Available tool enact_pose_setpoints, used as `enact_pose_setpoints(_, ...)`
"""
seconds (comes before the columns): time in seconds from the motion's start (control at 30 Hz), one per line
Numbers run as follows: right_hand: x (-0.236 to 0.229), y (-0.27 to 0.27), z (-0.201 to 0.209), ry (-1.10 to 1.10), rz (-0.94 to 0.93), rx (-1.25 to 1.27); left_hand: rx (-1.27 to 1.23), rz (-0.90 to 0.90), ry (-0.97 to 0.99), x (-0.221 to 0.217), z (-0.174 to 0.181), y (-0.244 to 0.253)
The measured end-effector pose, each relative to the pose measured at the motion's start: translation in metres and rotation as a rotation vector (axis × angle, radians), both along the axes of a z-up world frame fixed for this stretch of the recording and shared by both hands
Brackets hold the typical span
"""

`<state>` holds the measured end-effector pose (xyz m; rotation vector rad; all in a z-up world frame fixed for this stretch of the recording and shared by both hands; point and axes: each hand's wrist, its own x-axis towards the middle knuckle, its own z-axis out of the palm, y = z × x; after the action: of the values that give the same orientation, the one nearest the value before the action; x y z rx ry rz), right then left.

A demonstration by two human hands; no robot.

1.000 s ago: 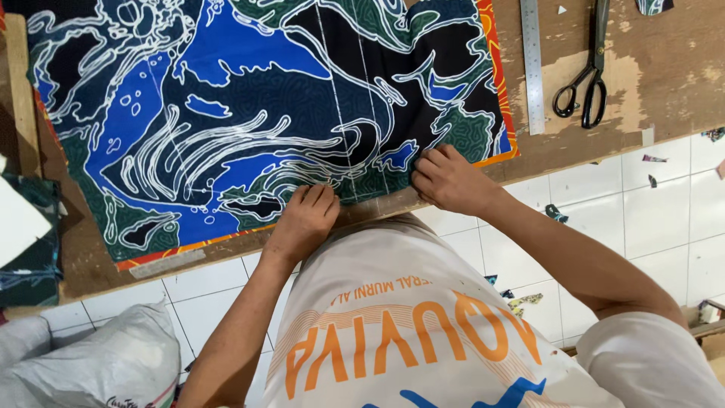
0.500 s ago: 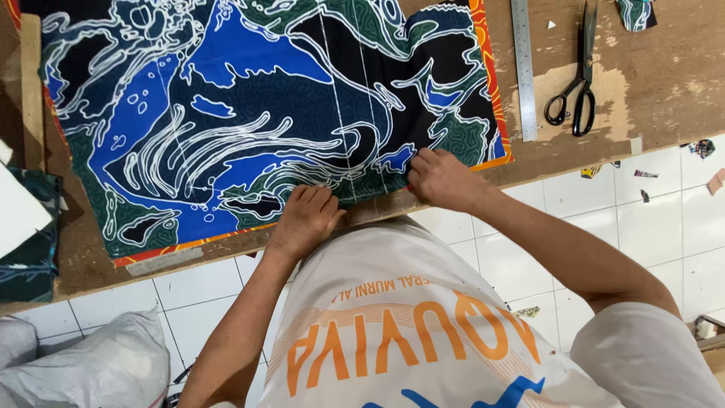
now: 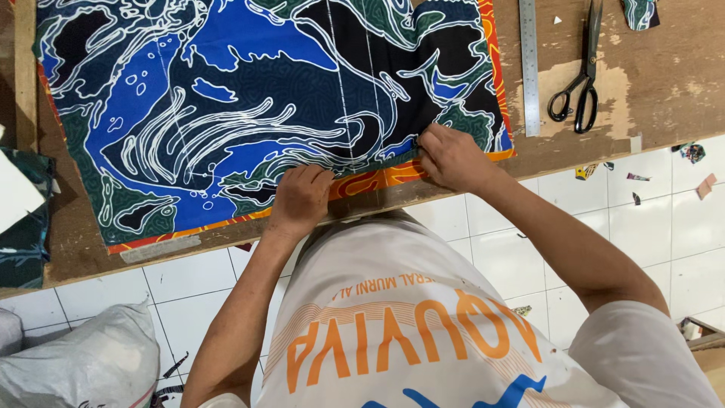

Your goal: The person cuts a patterned fabric on a wooden table using shears, following a white chalk line. They trim a small piece, then fold and align the fabric before continuing to cut along the marked line.

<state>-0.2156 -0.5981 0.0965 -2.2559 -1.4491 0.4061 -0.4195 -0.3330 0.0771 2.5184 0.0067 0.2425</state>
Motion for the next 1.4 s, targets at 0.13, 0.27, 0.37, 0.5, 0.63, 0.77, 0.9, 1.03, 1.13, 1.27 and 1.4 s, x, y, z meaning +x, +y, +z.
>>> enact_pose_setpoints(0.13,-0.017,-0.006,0.000,-0.251,0.088,0.096,-0.032,0.021,-0.039,0.000,0.007,0.000)
enact_pose_setpoints(0.27,-0.017,-0.011,-0.003,-0.253,0.027,0.033,0.006,0.020,-0.101,0.009,0.024,0.002)
enact_pose_setpoints(0.37,-0.003,-0.018,-0.003,-0.228,-0.059,0.039,0.165,-0.018,-0.041,0.015,0.036,0.009)
enact_pose_setpoints(0.5,0.031,-0.024,0.013,-0.315,-0.117,0.087,0.216,-0.075,-0.073,0.025,0.055,0.025)
enact_pose_setpoints(0.63,0.064,-0.016,0.035,-0.439,-0.120,0.104,0.331,-0.022,-0.105,0.032,0.081,0.046)
enact_pose_setpoints(0.77,0.091,-0.012,0.062,-0.534,-0.100,0.178,0.429,0.122,-0.150,0.034,0.104,0.066)
enact_pose_setpoints(0.9,0.105,-0.011,0.090,-0.607,-0.069,0.267,0.446,0.193,-0.269,0.031,0.129,0.077)
enact_pose_setpoints(1.03,0.110,-0.021,0.114,-0.606,-0.052,0.376,0.363,0.222,-0.330,0.029,0.150,0.072)
enact_pose_setpoints(1.13,0.106,-0.039,0.122,-0.623,-0.080,0.365,0.344,0.177,-0.340,0.023,0.157,0.060)
enact_pose_setpoints(1.27,0.095,-0.062,0.110,-0.609,-0.089,0.311,0.298,0.111,-0.274,0.009,0.141,0.038)
enact_pose_setpoints(1.4,0.063,-0.083,0.074,-0.537,-0.094,0.142,0.250,0.047,-0.241,-0.002,0.102,0.012)
